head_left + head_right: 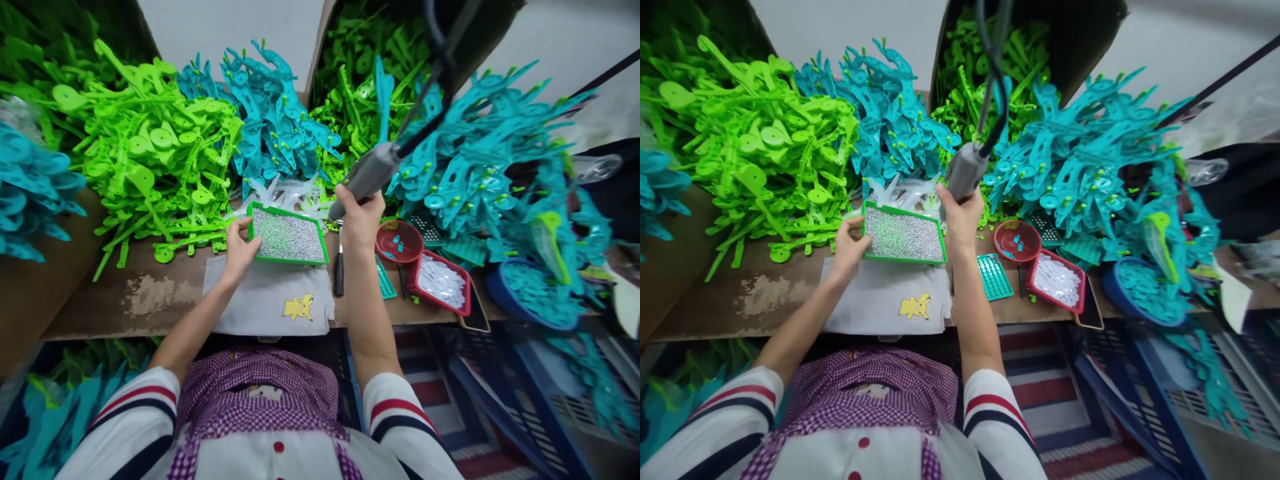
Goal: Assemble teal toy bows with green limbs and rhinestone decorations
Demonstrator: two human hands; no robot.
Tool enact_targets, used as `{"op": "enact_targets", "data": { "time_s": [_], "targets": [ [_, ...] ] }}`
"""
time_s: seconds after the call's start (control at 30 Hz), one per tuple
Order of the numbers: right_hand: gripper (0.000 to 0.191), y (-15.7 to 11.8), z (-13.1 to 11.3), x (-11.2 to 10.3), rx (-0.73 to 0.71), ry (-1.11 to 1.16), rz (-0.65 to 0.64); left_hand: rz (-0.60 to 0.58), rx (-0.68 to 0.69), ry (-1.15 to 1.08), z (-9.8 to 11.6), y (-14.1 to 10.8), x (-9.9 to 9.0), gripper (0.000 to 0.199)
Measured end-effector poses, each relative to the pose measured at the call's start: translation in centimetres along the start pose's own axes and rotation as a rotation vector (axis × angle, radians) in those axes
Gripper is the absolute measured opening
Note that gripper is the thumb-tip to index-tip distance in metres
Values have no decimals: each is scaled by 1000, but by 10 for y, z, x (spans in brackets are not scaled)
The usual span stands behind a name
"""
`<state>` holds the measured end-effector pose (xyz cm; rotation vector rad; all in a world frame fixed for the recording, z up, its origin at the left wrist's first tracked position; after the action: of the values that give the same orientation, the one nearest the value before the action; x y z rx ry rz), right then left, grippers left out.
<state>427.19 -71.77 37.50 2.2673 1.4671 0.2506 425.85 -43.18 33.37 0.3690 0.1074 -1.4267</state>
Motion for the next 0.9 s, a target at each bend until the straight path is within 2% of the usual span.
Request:
{"op": "enact_targets", "data": {
  "time_s": [0.1, 0.2, 0.33, 0.5, 0.73, 0.8, 0.9],
  "targets": [
    [50, -17, 5, -11, 30, -25, 35, 52, -17, -21, 17, 2, 14, 48],
    [48, -25, -2, -20, -3, -68, 52, -4, -16, -43, 28, 5, 28, 54],
    [47, -28, -9, -30, -67, -187, 46, -50, 41, -36, 36, 10, 32, 56],
    [49, -32, -13, -33, -68, -278, 51, -60, 3, -31, 37, 16, 32, 56],
    [46, -32, -13, -21, -26, -195, -37, -47, -26, -19, 40, 12, 34, 55],
    [45, -32, -11, -17, -14, -182, -49, -28, -36, -23, 35, 15, 31, 53],
    [44, -34, -9, -11, -7, -184, -83, 15, -93, -71, 13, 16, 19, 49]
  ]
}}
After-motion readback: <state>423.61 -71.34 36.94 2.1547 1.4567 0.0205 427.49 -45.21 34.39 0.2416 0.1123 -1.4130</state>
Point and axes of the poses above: each hand's wrist, its own y-axis towards the middle knuckle, its own x-axis out of the palm, z = x × y, the point moved 7 cm from there along y, towards the middle knuckle, and after that the axes turned 6 degrees about -z, right-handed, at the moved point
